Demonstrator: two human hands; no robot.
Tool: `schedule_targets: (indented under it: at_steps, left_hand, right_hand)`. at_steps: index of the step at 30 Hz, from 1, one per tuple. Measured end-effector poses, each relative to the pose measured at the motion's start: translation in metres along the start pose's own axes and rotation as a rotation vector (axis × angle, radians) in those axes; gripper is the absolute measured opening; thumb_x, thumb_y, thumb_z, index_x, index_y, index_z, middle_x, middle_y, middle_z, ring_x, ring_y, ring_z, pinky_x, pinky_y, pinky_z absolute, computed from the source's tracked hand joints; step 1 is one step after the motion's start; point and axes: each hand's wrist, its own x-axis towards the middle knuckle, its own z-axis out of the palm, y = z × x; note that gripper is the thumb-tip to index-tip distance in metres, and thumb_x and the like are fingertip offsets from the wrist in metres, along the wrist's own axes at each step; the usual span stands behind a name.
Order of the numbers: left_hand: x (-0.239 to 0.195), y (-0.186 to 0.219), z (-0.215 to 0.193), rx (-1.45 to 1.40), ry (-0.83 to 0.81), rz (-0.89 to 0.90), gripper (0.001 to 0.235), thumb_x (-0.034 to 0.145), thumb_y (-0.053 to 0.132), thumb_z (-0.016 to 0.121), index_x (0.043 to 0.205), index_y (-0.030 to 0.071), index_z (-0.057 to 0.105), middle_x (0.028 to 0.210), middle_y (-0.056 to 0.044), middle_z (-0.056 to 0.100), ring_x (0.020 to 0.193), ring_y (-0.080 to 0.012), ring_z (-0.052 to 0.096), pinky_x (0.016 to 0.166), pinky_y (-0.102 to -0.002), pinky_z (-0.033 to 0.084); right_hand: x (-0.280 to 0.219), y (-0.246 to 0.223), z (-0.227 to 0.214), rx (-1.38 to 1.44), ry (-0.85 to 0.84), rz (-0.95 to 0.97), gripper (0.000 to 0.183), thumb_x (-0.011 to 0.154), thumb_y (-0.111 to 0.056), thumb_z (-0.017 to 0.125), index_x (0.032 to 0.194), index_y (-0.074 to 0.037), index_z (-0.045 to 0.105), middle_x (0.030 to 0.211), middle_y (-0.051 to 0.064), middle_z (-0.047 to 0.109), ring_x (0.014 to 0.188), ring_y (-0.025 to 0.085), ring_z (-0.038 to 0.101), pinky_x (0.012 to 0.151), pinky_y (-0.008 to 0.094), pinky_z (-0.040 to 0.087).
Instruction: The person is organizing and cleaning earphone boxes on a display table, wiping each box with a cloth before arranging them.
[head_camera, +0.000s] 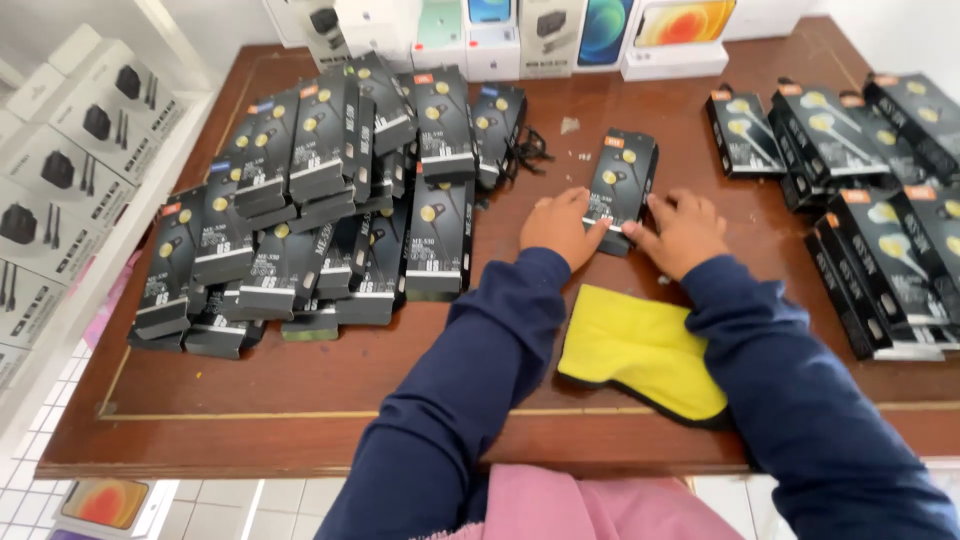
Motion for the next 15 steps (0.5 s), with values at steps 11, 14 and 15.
schedule_targets:
  at_steps: [11,14,15]
  left_hand:
    - [0.008,0.041,-0.029,-0.541,-0.081,-0.090,0.075,0.104,0.031,0.052,0.165,0.015,0.013,0.148,-0.026,0.054,0.133,-0.0381,0.057,0.110,-0.045,0.052]
    - [0.008,0.038,-0.031,-0.628,-0.067,-0.106,0.076,0.102,0.030,0.057,0.165,0.014,0.017,0.149,-0.024,0.054,0.136,-0.0367,0.055,0.113,-0.044,0.051]
    - [0.006,0.039,-0.033,-0.647,-0.071,-0.109,0.075,0.102,0.030,0.058,0.164,0.012,0.021,0.148,-0.023,0.055,0.136,-0.0353,0.055,0.113,-0.043,0.051]
  right_hand:
    - [-0.009,0.005,-0.017,0.624,0.482,-0.217,0.074,0.098,-0.020,0.074,0.164,-0.014,0.039,0.136,0.020,0.057,0.122,0.036,0.058,0.097,0.041,0.057]
    - [-0.013,-0.002,-0.019,0.583,0.607,-0.305,0.067,0.101,-0.012,0.071,0.162,-0.012,0.044,0.131,0.015,0.057,0.106,0.030,0.063,0.086,0.035,0.061]
    - [-0.016,-0.004,-0.022,0.547,0.622,-0.316,0.066,0.101,-0.012,0.069,0.162,-0.013,0.044,0.129,0.015,0.056,0.098,0.029,0.065,0.080,0.034,0.063]
